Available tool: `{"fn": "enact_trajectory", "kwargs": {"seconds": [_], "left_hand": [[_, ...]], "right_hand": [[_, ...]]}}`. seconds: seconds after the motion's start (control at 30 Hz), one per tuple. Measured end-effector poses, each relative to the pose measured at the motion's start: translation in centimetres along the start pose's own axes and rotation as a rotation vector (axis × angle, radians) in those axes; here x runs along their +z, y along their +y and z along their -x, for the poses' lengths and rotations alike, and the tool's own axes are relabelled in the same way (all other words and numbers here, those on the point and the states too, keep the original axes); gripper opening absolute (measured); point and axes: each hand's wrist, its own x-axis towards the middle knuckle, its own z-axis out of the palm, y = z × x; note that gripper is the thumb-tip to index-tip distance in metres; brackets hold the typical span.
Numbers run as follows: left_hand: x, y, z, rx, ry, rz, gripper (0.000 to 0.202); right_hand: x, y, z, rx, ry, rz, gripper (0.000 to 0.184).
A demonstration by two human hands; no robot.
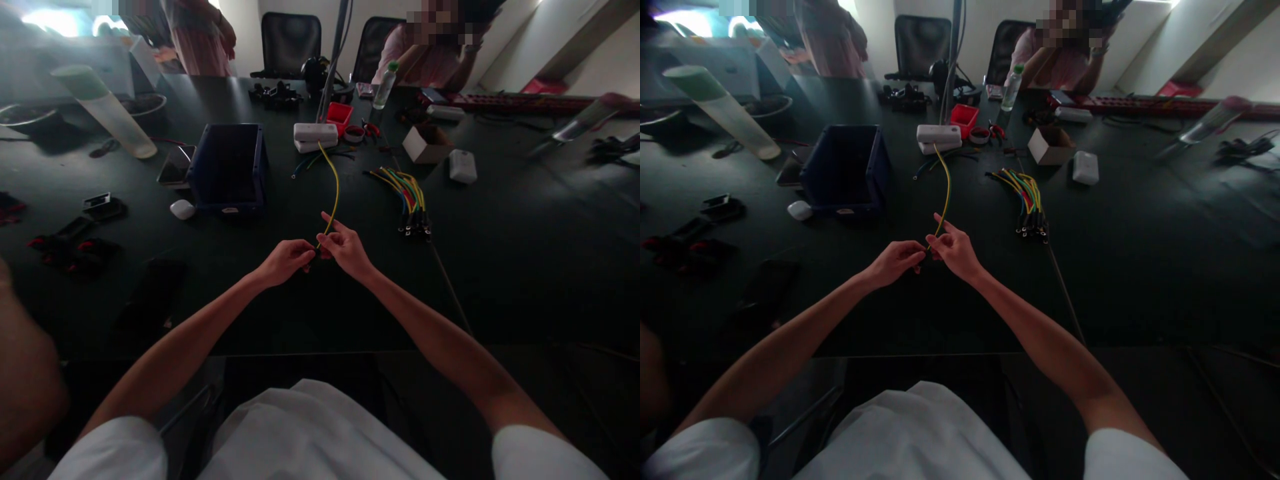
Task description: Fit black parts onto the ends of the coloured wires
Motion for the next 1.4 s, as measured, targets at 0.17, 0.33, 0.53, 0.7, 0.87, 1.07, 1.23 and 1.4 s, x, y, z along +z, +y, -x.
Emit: {"fn": "enact_trajectory", "kwargs": {"seconds": [0.17,0.33,0.53,0.7,0.87,1.07,1.23,1.4], "left_hand": [[0.4,-0.3,-0.1,0.017,0.016,0.015,0.025],[0.8,-0.5,-0.2,0.026,0.047,0.009,0.030],[0.7,-0.4,-0.2,0.054,0.021,0.079,0.033],[0.5,-0.6,-0.3,0.049,0.044,0.086,0.032],[0.5,-0.5,-0.2,0.054,0.041,0.104,0.027],[0.7,-0.7,-0.2,0.077,0.020,0.215,0.024],[0.8,-0.6,0.1,0.084,-0.015,0.190,0.026],[0.9,-0.1,0.3,0.086,0.028,0.119,0.024]], "right_hand": [[-0.2,0.3,-0.1,-0.011,-0.055,0.053,0.098],[-0.5,0.4,-0.3,-0.011,-0.099,0.021,0.102],[-0.6,0.6,-0.5,-0.023,-0.076,0.015,0.104],[-0.3,0.6,-0.3,-0.105,-0.015,0.122,0.090],[0.0,0.4,-0.1,-0.146,0.031,0.205,0.082],[-0.5,0.0,-0.2,-0.158,0.047,0.268,0.078],[-1.2,-0.6,-0.4,-0.130,0.022,0.288,0.077],[-2.0,-0.5,-0.8,-0.150,0.019,0.350,0.075]]}}
